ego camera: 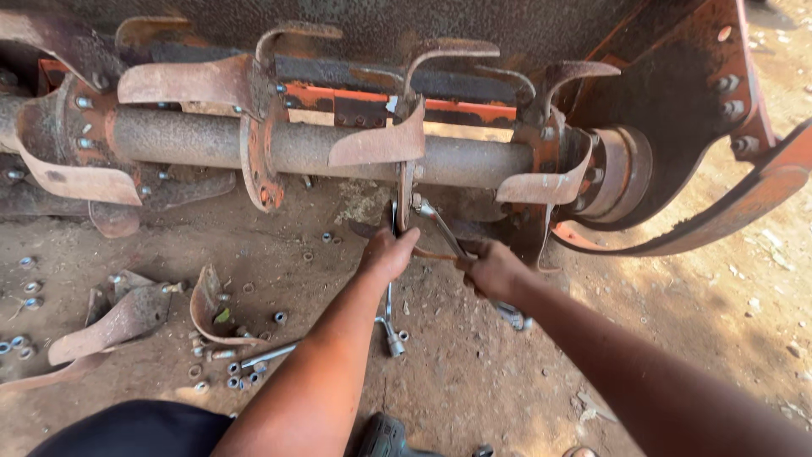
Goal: The person uses a wrench to tighten a bolt on a large, rusty metal auger attached to a machine. The person holds the bolt with one hand and turns the wrench with the other to secure the component.
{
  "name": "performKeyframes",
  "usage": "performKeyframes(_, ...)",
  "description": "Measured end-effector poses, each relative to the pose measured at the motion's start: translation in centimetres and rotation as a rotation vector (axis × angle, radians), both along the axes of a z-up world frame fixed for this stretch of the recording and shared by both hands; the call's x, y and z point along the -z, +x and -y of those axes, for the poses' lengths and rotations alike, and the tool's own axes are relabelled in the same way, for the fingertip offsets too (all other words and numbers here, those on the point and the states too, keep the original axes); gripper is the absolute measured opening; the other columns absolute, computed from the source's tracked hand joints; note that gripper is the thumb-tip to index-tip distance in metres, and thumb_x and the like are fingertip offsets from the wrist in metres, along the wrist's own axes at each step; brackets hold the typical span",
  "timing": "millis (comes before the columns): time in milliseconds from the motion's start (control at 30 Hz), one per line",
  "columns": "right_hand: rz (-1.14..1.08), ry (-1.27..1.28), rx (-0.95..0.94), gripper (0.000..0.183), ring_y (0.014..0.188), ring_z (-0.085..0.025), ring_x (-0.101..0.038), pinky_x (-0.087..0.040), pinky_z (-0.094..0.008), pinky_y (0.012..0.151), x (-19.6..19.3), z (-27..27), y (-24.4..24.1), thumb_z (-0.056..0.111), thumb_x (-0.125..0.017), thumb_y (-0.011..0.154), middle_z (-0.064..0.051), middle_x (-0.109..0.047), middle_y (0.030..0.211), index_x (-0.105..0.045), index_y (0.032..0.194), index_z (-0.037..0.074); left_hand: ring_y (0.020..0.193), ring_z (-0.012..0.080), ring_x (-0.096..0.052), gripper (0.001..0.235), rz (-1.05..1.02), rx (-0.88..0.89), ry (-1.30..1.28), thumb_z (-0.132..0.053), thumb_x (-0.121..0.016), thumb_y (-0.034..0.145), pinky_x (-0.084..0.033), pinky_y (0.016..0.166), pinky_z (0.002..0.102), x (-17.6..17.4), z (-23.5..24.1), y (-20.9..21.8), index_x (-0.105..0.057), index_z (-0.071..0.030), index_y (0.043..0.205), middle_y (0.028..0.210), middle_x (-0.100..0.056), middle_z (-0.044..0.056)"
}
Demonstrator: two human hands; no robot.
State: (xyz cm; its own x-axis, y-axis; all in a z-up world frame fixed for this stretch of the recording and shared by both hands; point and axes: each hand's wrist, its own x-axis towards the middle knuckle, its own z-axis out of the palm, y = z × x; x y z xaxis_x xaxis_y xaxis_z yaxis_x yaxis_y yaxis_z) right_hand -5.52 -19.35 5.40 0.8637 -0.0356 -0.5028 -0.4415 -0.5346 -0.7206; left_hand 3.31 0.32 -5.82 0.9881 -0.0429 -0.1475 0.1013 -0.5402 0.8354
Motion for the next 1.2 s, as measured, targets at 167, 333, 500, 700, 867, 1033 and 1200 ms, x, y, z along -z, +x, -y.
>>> performKeyframes(167,-0.156,0.082,-0.133,0.022,0.054,-0.013,-0.053,-0.046,-0.032,0.049,-4.7,1.2,3.1,0.016,-0.061,0.097,-0.003,-0.059,0.068,-0.067,0.114,0.004,0.123,0.0401,-0.065,0.078,0.005,-0.021,-0.055,-0.05,-0.065,0.087,-0.05,0.104,0.045,-0.2,0.5,-0.2,-0.042,-0.015,0.153,0.131,-0.067,0.025)
performKeyframes(333,-0.239,-0.018,-0.297,0.015,0.054,-0.012,-0.054,-0.047,-0.032,0.048,-8.7,0.8,6.8,0.021,-0.059,0.097,-0.001,-0.059,0.068,-0.064,0.094,0.008,0.121,0.0397,-0.065,0.089,-0.04,-0.001,-0.112,-0.045,-0.061,0.086,-0.05,0.104,0.045,-1.6,-0.1,-1.6,-0.019,-0.025,0.162,0.131,-0.065,0.023)
performKeyframes(500,-0.31,-0.078,-0.386,0.016,0.055,-0.011,-0.055,-0.046,-0.031,0.047,-9.3,1.3,9.2,0.022,-0.06,0.098,0.0,-0.058,0.07,-0.062,0.092,0.008,0.115,0.0377,-0.072,0.085,-0.116,0.022,-0.072,-0.048,-0.058,0.091,-0.056,0.1,0.045,-3.0,0.3,-2.1,-0.015,-0.027,0.161,0.13,-0.069,0.019)
performKeyframes(700,-0.354,-0.133,-0.314,0.017,0.056,-0.009,-0.054,-0.048,-0.029,0.049,-8.2,1.1,9.4,0.027,-0.058,0.1,0.002,-0.061,0.072,-0.064,0.097,0.011,0.113,0.0399,-0.07,0.091,-0.033,-0.02,-0.074,-0.046,-0.062,0.087,-0.055,0.097,0.048,-3.1,0.5,-2.7,-0.014,-0.026,0.162,0.124,-0.07,0.022)
performKeyframes(867,-0.432,-0.004,-0.382,0.016,0.054,-0.007,-0.053,-0.045,-0.026,0.047,-8.9,1.9,10.4,0.027,-0.057,0.102,0.004,-0.058,0.071,-0.06,0.101,0.011,0.114,0.0394,-0.07,0.091,-0.036,-0.026,-0.095,-0.045,-0.061,0.086,-0.054,0.098,0.047,-3.4,0.3,-2.5,-0.012,-0.028,0.162,0.125,-0.07,0.02)
performKeyframes(1033,-0.49,0.054,-0.36,0.015,0.052,-0.006,-0.051,-0.044,-0.025,0.044,-9.3,2.8,11.4,0.025,-0.06,0.1,0.004,-0.057,0.069,-0.058,0.103,0.011,0.112,0.035,-0.072,0.088,-0.103,0.005,-0.051,-0.047,-0.055,0.093,-0.055,0.101,0.043,-5.7,0.4,-3.5,-0.006,-0.028,0.164,0.128,-0.07,0.017)
performKeyframes(1200,-0.452,-0.004,-0.351,0.019,0.051,-0.008,-0.051,-0.045,-0.026,0.047,-9.6,2.6,11.2,0.025,-0.062,0.096,0.002,-0.06,0.069,-0.066,0.112,0.015,0.101,0.0335,-0.077,0.086,-0.215,0.019,-0.104,-0.044,-0.049,0.095,-0.064,0.091,0.043,-7.5,-0.1,-4.4,-0.002,-0.028,0.165,0.131,-0.068,0.013)
